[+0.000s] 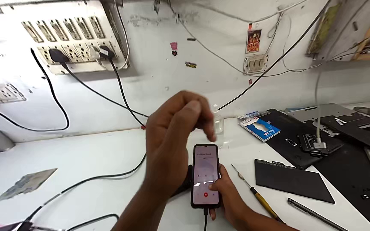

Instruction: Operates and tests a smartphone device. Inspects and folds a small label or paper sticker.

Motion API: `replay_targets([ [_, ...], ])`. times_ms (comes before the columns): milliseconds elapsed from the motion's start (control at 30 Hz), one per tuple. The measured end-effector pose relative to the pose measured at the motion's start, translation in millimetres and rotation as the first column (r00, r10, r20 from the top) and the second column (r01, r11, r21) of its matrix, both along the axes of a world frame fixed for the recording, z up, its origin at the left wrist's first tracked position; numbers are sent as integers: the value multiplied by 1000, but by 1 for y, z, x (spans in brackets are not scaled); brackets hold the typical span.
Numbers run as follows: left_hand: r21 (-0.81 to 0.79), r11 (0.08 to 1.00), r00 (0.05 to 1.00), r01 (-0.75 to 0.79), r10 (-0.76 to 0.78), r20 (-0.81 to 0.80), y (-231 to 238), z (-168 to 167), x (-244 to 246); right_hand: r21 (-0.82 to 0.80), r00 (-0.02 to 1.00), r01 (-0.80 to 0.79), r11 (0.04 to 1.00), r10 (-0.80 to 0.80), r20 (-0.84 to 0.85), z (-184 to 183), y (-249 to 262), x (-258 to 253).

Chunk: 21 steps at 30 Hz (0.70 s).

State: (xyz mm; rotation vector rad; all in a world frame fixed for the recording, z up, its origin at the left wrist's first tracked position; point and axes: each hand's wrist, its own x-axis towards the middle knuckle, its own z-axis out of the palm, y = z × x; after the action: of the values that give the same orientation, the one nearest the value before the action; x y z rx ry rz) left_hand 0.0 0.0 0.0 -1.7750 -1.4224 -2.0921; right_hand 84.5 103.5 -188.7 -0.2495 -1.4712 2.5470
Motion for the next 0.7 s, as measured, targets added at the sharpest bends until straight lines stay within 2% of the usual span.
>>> replay_targets([
  [67,-14,992,992,-129,129,-15,9,-19,-20,2,999,-17,1000,17,-33,-1,0,1],
  [133,-118,926,934,-358,351,-71,12,-52,-39,14,998,-19,1000,20,-53,-1,1,1],
  [200,-218,781,803,-586,521,-289,6,-92,-61,12,999,-10,1000,10,-50,-2,1,1],
  [267,-259,682,701,-684,516,-492,-7,-129,-78,10,999,-4,1000,5,-32,-2,1,1],
  [333,-267,658,664,-705,477,-576,-20,-156,-85,6,1000,-6,1000,6,-14,-1,0,1],
  [433,-180,695,631,-696,473,-615,-35,-173,-84,14,1000,-20,1000,20,20,1,-3,3],
  [567,-114,803,697,-586,427,-576,-44,-179,-82,-4,998,-48,999,48,37,0,-4,5],
  [700,-131,842,778,-523,409,-477,-41,-184,-76,-5,998,-53,999,53,36,-1,-3,5],
])
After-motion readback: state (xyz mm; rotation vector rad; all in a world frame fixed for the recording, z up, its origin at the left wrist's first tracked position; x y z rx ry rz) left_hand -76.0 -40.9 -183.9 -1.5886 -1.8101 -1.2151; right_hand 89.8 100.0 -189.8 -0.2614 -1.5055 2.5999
